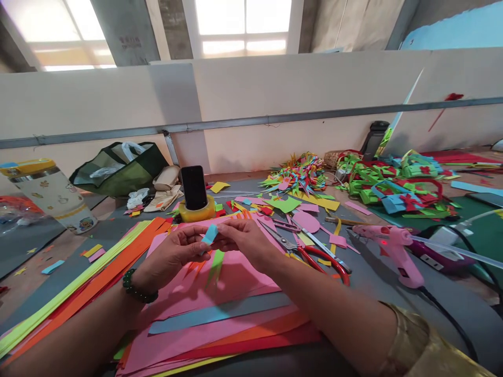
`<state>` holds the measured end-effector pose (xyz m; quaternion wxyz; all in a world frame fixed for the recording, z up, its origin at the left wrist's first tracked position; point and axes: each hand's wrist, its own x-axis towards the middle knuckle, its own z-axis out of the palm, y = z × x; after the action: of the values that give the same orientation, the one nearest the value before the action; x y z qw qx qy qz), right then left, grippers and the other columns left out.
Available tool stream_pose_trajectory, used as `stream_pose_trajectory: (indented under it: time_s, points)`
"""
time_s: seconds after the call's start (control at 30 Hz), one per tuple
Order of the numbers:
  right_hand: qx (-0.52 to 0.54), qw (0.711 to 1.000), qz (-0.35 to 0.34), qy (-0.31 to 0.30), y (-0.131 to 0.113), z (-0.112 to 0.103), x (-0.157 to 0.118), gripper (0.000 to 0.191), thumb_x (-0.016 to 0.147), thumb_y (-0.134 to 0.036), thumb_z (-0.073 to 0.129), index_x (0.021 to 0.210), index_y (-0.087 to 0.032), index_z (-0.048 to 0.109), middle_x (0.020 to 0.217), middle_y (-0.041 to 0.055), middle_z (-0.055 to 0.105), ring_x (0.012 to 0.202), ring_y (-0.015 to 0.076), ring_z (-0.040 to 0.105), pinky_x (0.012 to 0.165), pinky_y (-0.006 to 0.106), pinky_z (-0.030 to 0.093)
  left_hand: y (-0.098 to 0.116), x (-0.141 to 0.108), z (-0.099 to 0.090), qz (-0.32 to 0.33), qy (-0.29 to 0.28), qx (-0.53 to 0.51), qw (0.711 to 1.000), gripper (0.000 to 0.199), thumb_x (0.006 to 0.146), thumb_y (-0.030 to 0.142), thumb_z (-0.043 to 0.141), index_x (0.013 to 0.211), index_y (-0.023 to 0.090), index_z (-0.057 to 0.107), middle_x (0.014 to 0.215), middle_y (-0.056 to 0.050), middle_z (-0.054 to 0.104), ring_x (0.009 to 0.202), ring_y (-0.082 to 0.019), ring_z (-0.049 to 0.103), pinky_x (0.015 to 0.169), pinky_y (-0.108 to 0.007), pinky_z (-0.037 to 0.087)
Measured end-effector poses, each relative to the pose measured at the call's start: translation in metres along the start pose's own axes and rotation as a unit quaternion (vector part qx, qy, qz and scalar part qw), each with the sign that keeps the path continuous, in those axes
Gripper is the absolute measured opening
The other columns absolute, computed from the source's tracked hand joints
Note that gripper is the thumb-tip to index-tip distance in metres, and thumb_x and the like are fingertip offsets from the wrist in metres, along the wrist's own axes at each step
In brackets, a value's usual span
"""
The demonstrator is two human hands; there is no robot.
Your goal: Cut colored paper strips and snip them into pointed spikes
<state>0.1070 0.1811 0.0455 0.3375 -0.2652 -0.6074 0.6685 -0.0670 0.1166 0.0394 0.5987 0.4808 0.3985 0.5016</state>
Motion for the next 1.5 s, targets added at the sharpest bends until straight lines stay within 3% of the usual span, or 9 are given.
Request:
stream_pose_trajectory:
  time_s: [0.1,0.17,0.3,0.43,0.73,0.9,1.1,1.3,1.5]
  points:
    - [0.022,0.999,0.013,0.027,0.000,-0.003,0.002,0.028,0.075,-0.042,0.066,0.083,-0.015,0.066,0.078,0.0055,0.068,0.068,0.0139,0.064,0.070,0.030,0.051,0.002,0.000,-0.001,-0.021,0.011,0.019,1.000,0.037,0.069,0.029,0.077,0.102,0.018,0.067,0.076,0.001,0.064,0.067,-0.009,0.062,0.067,-0.021,0.049]
    - [-0.062,0.994,-0.068,0.051,-0.003,-0.001,-0.002,0.024,0.079,-0.039,0.062,0.089,-0.017,0.064,0.084,0.0053,0.067,0.075,0.0146,0.064,0.073,0.031,0.051,0.002,0.001,-0.003,-0.033,0.025,0.019,0.999,0.030,0.069,0.031,0.076,0.095,0.018,0.069,0.073,0.002,0.062,0.063,-0.008,0.061,0.065,-0.021,0.048]
    - [-0.286,0.918,-0.275,-0.001,-0.007,0.005,-0.014,0.036,0.077,-0.015,0.058,0.112,-0.023,0.059,0.112,0.0067,0.060,0.100,0.0180,0.058,0.083,0.033,0.049,0.002,0.000,-0.003,-0.033,0.018,0.033,0.999,0.025,0.070,0.038,0.074,0.074,0.015,0.066,0.066,0.002,0.058,0.057,-0.008,0.057,0.060,-0.022,0.047]
    - [-0.354,0.881,-0.312,-0.033,-0.002,0.005,-0.016,0.045,0.074,-0.005,0.053,0.116,-0.022,0.058,0.109,0.0066,0.063,0.099,0.0178,0.058,0.081,0.032,0.050,0.004,-0.002,0.002,-0.026,0.006,0.099,0.995,0.033,0.071,0.045,0.070,0.067,0.014,0.062,0.059,0.003,0.053,0.054,-0.008,0.052,0.056,-0.022,0.042]
    - [-0.279,0.942,-0.185,0.026,0.000,0.006,-0.008,0.017,0.081,-0.024,0.054,0.087,-0.017,0.068,0.083,0.0038,0.070,0.074,0.0153,0.062,0.068,0.029,0.049,0.001,-0.004,0.004,-0.028,-0.060,0.084,0.994,0.031,0.066,0.031,0.076,0.090,0.016,0.064,0.075,0.000,0.062,0.066,-0.010,0.055,0.062,-0.021,0.041]
    - [-0.110,0.987,-0.090,0.073,-0.008,0.004,-0.004,0.026,0.075,-0.042,0.064,0.065,-0.017,0.062,0.057,-0.0041,0.053,0.053,0.0092,0.046,0.054,0.025,0.039,0.004,-0.008,0.009,-0.028,-0.029,0.103,0.994,0.034,0.067,0.032,0.075,0.096,0.018,0.063,0.067,0.003,0.056,0.063,-0.010,0.054,0.062,-0.022,0.043]
    - [-0.085,0.988,-0.103,0.080,-0.001,0.012,-0.006,0.020,0.072,-0.037,0.068,0.070,-0.017,0.069,0.067,-0.0016,0.058,0.064,0.0111,0.048,0.063,0.026,0.039,0.003,-0.008,0.013,-0.044,-0.037,0.063,0.996,0.034,0.080,0.047,0.060,0.100,0.019,0.064,0.102,-0.007,0.062,0.091,-0.018,0.060,0.075,-0.028,0.047]
    - [-0.045,0.992,-0.068,0.100,0.005,0.010,-0.003,0.018,0.066,-0.034,0.073,0.070,-0.017,0.067,0.065,-0.0025,0.059,0.060,0.0099,0.049,0.058,0.024,0.041,-0.007,-0.005,0.008,-0.049,-0.060,0.039,0.996,0.031,0.082,0.044,0.060,0.090,0.015,0.064,0.090,-0.009,0.069,0.074,-0.015,0.065,0.073,-0.028,0.048]
    - [-0.003,0.995,-0.004,0.103,-0.010,-0.009,0.004,0.025,0.058,-0.032,0.078,0.067,-0.018,0.059,0.058,-0.0036,0.061,0.050,0.0085,0.054,0.050,0.021,0.042,0.014,-0.006,-0.013,-0.095,-0.101,0.098,0.985,0.030,0.078,0.045,0.063,0.074,0.016,0.058,0.068,-0.003,0.067,0.060,-0.012,0.062,0.058,-0.022,0.045]
